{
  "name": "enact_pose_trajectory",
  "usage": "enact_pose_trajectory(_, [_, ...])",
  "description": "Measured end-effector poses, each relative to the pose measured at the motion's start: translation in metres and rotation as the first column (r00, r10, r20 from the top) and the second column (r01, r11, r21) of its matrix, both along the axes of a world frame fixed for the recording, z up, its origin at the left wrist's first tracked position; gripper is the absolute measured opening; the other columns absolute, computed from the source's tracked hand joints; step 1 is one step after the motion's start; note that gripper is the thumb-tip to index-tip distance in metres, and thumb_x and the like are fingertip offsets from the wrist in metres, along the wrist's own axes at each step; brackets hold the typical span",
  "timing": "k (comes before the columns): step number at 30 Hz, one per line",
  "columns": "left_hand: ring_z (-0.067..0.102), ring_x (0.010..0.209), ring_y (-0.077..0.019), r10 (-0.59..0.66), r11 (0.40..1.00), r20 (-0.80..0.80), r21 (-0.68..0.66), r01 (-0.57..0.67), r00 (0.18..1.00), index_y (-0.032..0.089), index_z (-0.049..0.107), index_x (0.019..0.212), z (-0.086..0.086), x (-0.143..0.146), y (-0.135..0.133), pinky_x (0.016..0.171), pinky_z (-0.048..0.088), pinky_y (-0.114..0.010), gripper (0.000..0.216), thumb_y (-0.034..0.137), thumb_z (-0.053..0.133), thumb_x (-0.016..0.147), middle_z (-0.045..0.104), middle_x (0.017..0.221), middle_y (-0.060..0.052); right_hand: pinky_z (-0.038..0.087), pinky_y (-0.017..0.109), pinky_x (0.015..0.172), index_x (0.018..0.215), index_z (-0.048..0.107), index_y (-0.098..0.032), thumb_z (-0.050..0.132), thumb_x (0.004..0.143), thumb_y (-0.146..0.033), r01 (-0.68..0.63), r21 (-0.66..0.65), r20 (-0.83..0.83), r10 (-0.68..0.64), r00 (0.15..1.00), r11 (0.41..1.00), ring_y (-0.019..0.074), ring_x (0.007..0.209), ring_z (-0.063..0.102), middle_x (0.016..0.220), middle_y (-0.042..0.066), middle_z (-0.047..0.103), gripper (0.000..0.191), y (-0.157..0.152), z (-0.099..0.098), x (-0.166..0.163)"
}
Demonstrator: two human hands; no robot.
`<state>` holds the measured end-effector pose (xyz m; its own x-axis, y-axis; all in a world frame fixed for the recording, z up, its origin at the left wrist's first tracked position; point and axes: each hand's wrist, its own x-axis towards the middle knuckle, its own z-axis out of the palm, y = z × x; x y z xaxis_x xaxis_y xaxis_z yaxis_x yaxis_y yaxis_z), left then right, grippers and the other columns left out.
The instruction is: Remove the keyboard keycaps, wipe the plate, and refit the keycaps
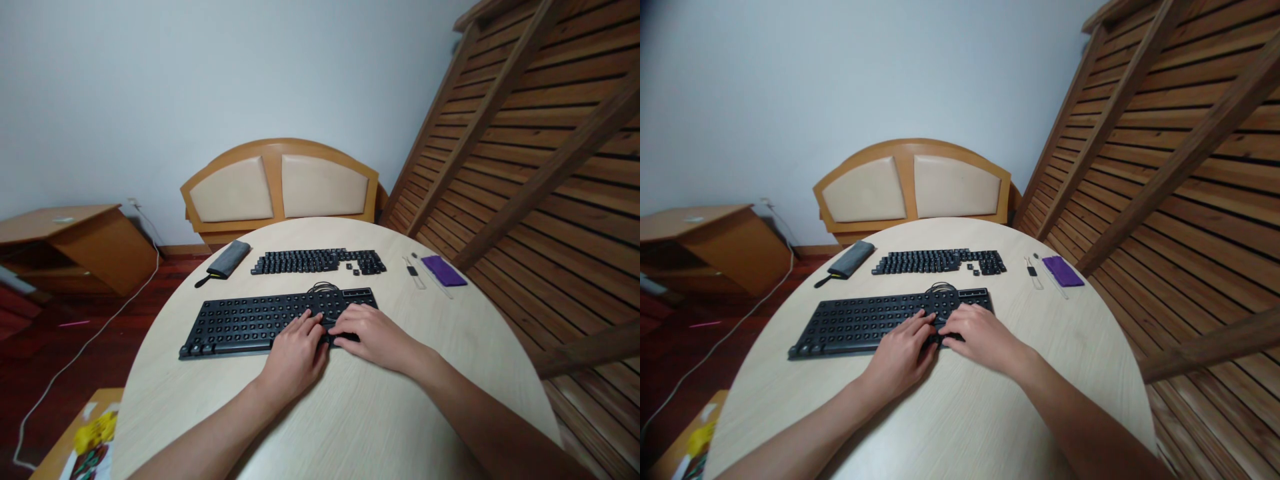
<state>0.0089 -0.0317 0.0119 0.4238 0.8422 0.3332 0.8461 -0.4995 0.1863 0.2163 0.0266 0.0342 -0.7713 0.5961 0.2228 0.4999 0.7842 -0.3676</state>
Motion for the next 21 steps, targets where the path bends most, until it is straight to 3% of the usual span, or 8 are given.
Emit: enact_pose_trajectory(21, [0.057, 0.130, -0.0332, 0.012, 1.000, 0.002, -0.028, -0.012, 1.000, 0.016, 0.065, 0.103, -0.0008, 0.0002, -0.0006, 0.107, 0.050, -0.052, 0.014, 0.017, 0.057, 0.091, 0.065, 0.134, -0.013, 0.047, 0.033, 0.082, 0.099, 0.077, -0.020, 0.072, 0.089, -0.030, 0.085, -0.034, 0.004, -0.085, 0.996, 0.996, 0.0213, 0.091, 0.064, 0.096, 0.005, 0.075, 0.015, -0.0023, -0.0011, -0.0054])
